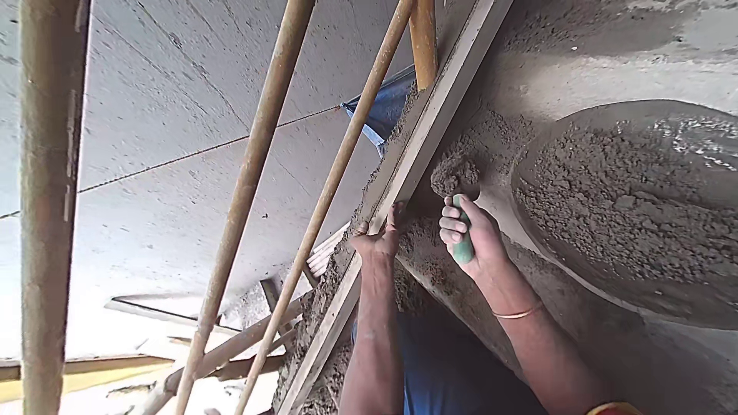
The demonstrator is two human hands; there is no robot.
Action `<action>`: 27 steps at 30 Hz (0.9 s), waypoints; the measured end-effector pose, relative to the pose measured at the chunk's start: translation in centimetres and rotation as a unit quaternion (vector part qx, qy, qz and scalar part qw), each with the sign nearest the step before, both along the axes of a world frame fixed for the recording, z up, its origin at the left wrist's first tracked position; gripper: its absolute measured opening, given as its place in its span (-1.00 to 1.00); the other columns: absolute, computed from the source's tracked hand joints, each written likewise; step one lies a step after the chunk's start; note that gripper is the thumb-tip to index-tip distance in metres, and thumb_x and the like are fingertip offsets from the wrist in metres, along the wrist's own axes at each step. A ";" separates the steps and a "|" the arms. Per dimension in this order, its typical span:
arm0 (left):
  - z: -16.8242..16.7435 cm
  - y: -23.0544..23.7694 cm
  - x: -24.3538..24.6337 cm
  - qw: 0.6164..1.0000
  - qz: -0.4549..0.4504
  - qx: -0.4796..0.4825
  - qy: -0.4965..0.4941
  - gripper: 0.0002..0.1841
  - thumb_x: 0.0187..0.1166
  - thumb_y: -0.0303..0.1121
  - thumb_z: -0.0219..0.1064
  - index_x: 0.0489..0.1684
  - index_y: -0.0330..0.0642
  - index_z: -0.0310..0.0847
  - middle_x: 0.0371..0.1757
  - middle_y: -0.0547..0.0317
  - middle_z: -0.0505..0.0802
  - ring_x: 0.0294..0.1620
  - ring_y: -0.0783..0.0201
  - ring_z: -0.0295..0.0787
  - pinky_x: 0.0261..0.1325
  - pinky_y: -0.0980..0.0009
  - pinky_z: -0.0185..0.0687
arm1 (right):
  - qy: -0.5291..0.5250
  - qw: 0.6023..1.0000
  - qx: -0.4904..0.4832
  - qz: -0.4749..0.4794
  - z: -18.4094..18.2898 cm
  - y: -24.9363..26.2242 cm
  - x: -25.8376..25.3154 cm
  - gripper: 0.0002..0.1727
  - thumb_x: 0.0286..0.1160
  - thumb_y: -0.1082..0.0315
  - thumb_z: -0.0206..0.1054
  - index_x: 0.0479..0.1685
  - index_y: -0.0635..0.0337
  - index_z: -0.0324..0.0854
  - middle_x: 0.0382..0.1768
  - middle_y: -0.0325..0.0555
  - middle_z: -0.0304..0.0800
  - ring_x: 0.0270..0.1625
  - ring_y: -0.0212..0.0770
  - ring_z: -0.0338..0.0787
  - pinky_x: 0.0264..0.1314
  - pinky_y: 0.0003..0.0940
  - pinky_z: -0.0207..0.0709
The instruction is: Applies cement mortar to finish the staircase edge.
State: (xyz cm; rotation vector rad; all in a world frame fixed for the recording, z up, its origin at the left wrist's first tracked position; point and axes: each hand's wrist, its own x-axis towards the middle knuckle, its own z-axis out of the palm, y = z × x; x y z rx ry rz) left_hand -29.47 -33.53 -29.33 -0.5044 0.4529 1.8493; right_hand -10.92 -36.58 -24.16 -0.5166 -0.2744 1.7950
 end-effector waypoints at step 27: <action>1.7 0.0 0.7 0.996 0.047 -0.011 -0.070 -0.35 0.67 -0.02 0.02 0.71 -0.04 -0.01 0.60 -0.37 0.39 0.47 -0.37 0.51 0.28 -0.23 0.65 | -0.610 0.719 0.228 -0.242 -1.7 15.7 -3.3 -0.14 0.86 -0.02 0.00 0.93 0.27 -0.28 0.76 0.33 0.23 0.74 0.09 0.41 0.76 -0.09 0.32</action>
